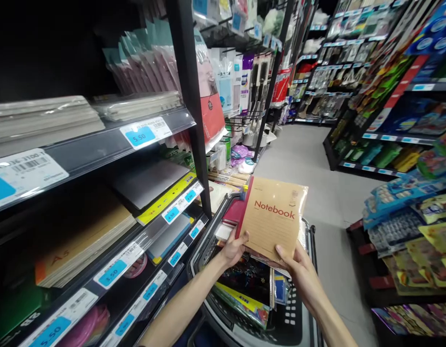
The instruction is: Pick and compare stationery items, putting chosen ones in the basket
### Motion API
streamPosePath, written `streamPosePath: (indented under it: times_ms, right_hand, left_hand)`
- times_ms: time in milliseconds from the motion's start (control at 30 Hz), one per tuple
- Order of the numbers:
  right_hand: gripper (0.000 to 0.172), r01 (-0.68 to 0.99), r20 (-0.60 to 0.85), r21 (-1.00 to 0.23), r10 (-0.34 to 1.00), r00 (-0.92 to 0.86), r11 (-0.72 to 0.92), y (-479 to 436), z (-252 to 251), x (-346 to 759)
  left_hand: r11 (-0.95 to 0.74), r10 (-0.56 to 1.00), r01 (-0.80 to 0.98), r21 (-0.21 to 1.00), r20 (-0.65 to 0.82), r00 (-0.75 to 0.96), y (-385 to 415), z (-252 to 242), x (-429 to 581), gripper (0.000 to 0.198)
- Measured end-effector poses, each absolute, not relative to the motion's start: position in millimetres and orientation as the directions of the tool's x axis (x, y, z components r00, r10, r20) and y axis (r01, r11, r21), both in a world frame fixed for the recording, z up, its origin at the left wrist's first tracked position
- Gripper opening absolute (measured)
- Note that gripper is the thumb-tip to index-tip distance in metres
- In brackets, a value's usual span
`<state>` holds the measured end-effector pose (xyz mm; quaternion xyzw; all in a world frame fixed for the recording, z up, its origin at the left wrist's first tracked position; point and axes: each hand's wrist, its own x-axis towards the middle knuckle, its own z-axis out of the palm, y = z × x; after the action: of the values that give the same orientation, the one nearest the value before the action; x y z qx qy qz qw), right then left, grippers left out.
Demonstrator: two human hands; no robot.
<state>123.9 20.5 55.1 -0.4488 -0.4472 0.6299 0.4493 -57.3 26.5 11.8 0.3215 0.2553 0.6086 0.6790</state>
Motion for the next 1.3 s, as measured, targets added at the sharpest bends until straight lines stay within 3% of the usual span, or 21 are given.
streamPosePath:
  times_ms: [167,267,367,533,733,1000,1133,1300]
  right_hand:
    - [0.076,0.053,-0.121,-0.991,0.993,-0.004,-0.121,32.4,39.2,120.7]
    - [0.072,0.153,-0.105,-0.982,0.994,0.033,-0.109,39.4,25.4,122.1]
    - [0.065,0.151,-0.128,-0.98,0.991,0.043,-0.133,44.3,13.6,123.4]
    - [0.057,0.103,-0.091,-0.99,0.993,0.082,-0.099,46.3,6.8,118.1]
    - [0.059,0.113,-0.099,-0.988,0.994,0.049,-0.104,44.1,17.5,117.2]
    - [0.056,0.304,-0.018,-0.952,1.0,0.017,-0.023,44.9,27.7,140.0]
    - [0.053,0.262,-0.006,-0.965,1.0,0.02,-0.011,46.6,18.4,138.1]
    - [0.05,0.159,-0.034,-0.986,0.999,0.042,-0.04,48.1,11.9,134.7]
  left_hand:
    - [0.069,0.988,-0.627,0.776,0.034,0.15,26.0,11.6,-56.0,0.067]
    - [-0.003,0.993,-0.547,0.837,0.065,0.094,28.3,12.1,-56.2,0.06]
    - [-0.006,0.997,-0.476,0.88,0.04,0.062,33.9,8.6,-56.3,0.055]
    - [0.19,0.981,-0.484,0.854,-0.152,0.118,42.3,-4.6,-56.4,0.063]
    - [0.165,0.984,-0.47,0.867,-0.112,0.138,44.0,-5.0,-60.8,0.061]
    - [0.03,0.995,-0.318,0.948,0.002,0.1,42.7,-6.0,-55.0,0.058]
    - [-0.079,0.995,-0.237,0.968,0.092,0.044,46.8,-13.6,-53.0,0.052]
    - [-0.047,0.996,-0.247,0.968,0.065,0.067,51.1,-19.7,-54.0,0.052]
